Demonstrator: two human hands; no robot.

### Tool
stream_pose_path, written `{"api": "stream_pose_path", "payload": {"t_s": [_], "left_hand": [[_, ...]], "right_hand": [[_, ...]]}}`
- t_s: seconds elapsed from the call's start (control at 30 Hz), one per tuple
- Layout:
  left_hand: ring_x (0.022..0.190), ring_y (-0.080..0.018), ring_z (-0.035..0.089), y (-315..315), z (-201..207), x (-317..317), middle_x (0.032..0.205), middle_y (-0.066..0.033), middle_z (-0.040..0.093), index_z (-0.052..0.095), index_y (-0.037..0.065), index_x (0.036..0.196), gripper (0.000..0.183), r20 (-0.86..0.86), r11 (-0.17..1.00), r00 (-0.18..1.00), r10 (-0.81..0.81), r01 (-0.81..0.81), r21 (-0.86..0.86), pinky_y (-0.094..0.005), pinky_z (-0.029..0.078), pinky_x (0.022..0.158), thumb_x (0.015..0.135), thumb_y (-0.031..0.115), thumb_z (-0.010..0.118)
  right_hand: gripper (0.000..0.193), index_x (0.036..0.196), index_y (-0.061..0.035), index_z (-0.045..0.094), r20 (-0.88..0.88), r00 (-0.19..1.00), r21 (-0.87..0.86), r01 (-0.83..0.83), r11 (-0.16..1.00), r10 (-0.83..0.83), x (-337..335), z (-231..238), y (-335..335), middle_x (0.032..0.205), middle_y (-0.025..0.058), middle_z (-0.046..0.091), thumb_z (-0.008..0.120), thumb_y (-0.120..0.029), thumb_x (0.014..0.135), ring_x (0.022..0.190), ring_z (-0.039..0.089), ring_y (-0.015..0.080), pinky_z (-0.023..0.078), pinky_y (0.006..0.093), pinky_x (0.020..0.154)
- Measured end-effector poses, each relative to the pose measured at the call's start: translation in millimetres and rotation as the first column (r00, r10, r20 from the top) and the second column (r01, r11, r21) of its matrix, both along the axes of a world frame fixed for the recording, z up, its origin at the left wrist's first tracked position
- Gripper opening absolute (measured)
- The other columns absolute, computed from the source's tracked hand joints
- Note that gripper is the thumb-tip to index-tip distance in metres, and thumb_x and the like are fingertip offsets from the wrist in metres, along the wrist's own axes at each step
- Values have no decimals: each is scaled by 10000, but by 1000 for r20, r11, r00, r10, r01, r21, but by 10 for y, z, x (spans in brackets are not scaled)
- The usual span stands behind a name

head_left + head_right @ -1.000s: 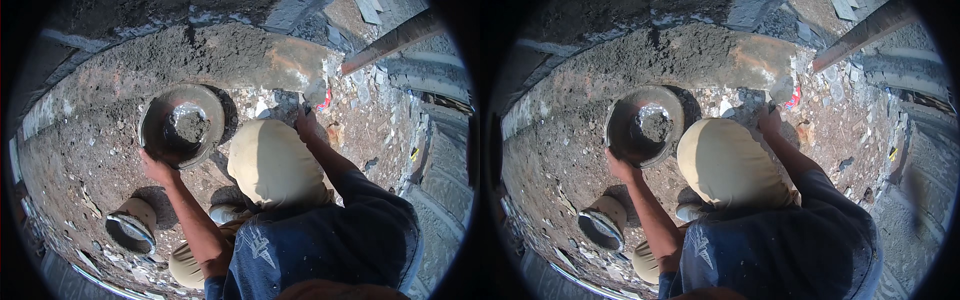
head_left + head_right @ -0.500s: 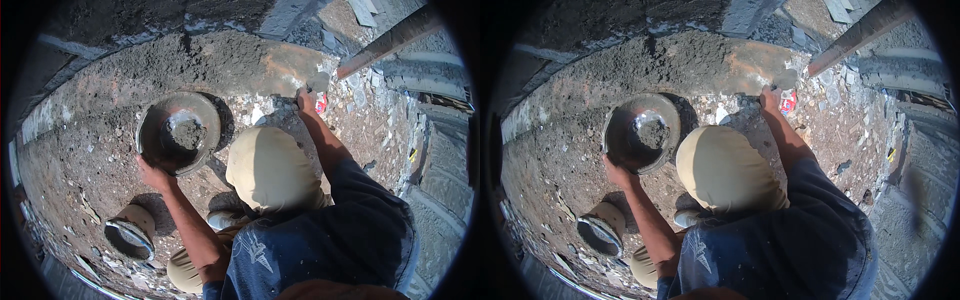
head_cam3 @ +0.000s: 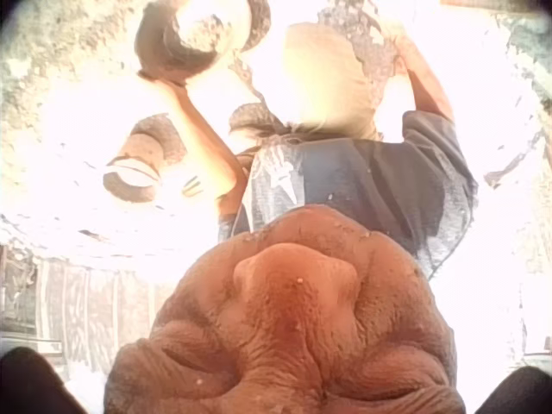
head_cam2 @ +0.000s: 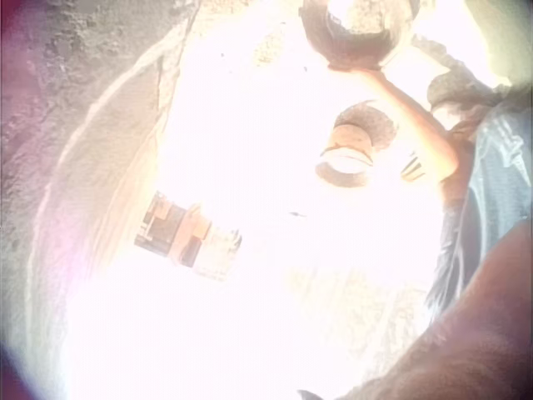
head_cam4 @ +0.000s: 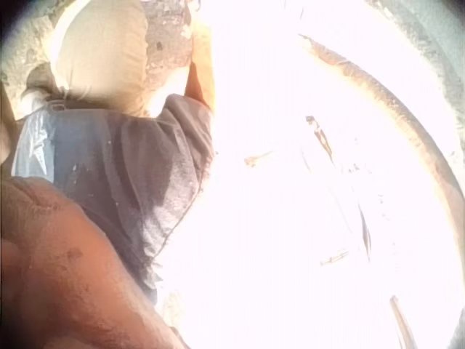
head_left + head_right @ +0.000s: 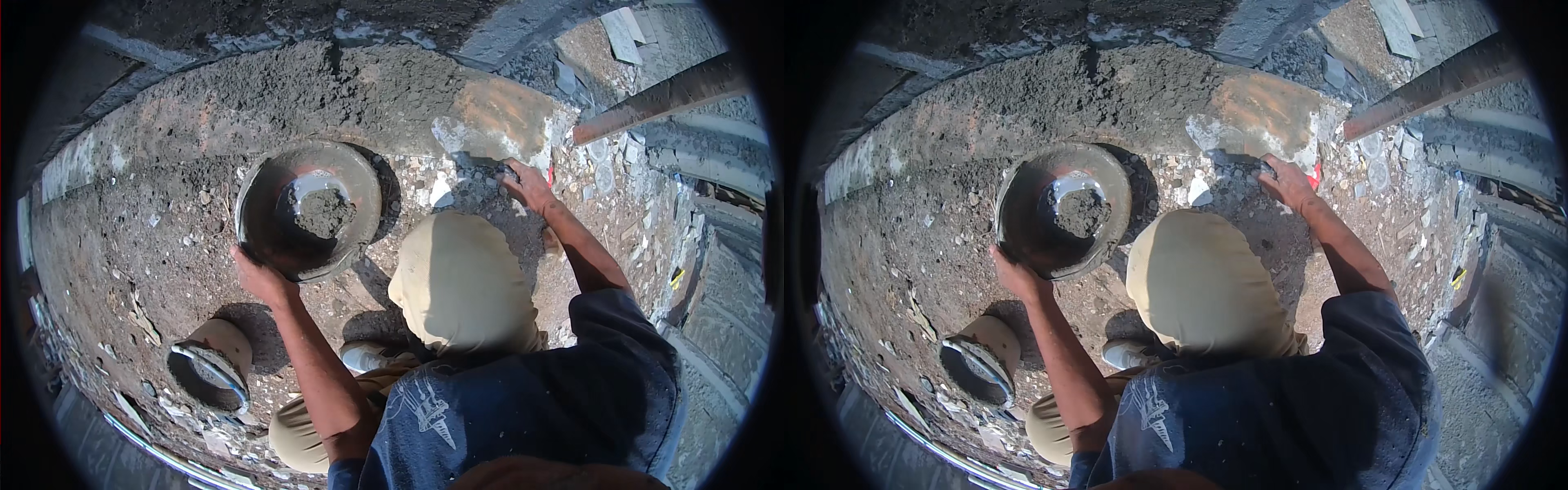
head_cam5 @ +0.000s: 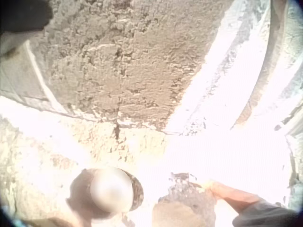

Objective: The person applies cement to a wall using a trowel, scooping wet cement from a bucket and spreading it onto the wall surface.

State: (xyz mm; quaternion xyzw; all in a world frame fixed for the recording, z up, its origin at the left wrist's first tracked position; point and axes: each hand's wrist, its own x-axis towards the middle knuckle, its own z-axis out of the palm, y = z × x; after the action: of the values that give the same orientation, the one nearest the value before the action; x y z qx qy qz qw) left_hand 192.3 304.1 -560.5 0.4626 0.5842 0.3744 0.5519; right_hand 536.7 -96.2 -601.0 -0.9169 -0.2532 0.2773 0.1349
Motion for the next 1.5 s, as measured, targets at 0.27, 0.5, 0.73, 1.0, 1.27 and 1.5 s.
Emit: {"api": "stream_pose_path", "payload": {"t_s": [0.27, 0.5, 0.73, 1.0, 1.27, 1.5], "left_hand": [[930, -227, 645, -33, -3, -11, 1071, -167, 664, 605, -68, 1175, 386, -301, 986, 949, -93, 130, 105, -372, 538, 838, 1092, 246, 396], [895, -219, 628, -35, 9, 112, 1029, -157, 671, 631, -104, 1111, 477, -138, 994, 989, -45, 58, 94, -349, 511, 823, 1081, 320, 414], [859, -230, 636, -127, 55, 185, 1015, -164, 691, 652, -96, 1097, 500, -276, 964, 960, -41, 111, 242, -362, 511, 804, 1075, 347, 420], [808, -223, 636, -110, 145, 272, 922, -167, 690, 654, -110, 1042, 508, -17, 995, 998, 64, -62, 74, -387, 513, 761, 1063, 363, 472], [781, -235, 646, -54, 152, 360, 910, -181, 690, 647, -119, 1011, 498, -108, 996, 993, 57, -49, 75, -384, 525, 741, 1062, 348, 480], [834, -204, 643, -26, 117, 304, 974, -160, 679, 645, -99, 1045, 469, 34, 997, 997, 68, -69, 26, -347, 528, 772, 1069, 333, 464]], "right_hand": [[650, 1287, -76, 636, 63, 957, -142, -273, 952, 284, 1171, -287, 1145, 1176, 248, 679, 568, -606, 917, 1138, 624, 417, 475, 473, 994], [681, 1300, -104, 642, 160, 980, -144, -97, 985, 120, 942, -233, 1457, 1223, 232, 670, 563, -643, 891, 1173, 614, 407, 473, 490, 996], [640, 1290, -108, 648, 193, 981, -45, -26, 999, 34, 717, -81, 1632, 1181, 214, 690, 562, -613, 906, 1145, 628, 402, 479, 506, 978], [571, 1192, -90, 658, 263, 963, -42, -58, 997, 67, 523, 449, 1577, 1097, 232, 702, 564, -588, 929, 1087, 645, 425, 492, 528, 935], [440, 1126, -76, 631, 372, 904, 91, -260, 961, 209, -389, 1169, 1879, 969, 243, 703, 627, -473, 937, 935, 679, 423, 522, 518, 803], [380, 1179, -97, 631, 241, 892, 282, -442, 852, 383, -529, 827, 1799, 1124, 190, 688, 636, -398, 946, 976, 664, 403, 521, 499, 849]]}}
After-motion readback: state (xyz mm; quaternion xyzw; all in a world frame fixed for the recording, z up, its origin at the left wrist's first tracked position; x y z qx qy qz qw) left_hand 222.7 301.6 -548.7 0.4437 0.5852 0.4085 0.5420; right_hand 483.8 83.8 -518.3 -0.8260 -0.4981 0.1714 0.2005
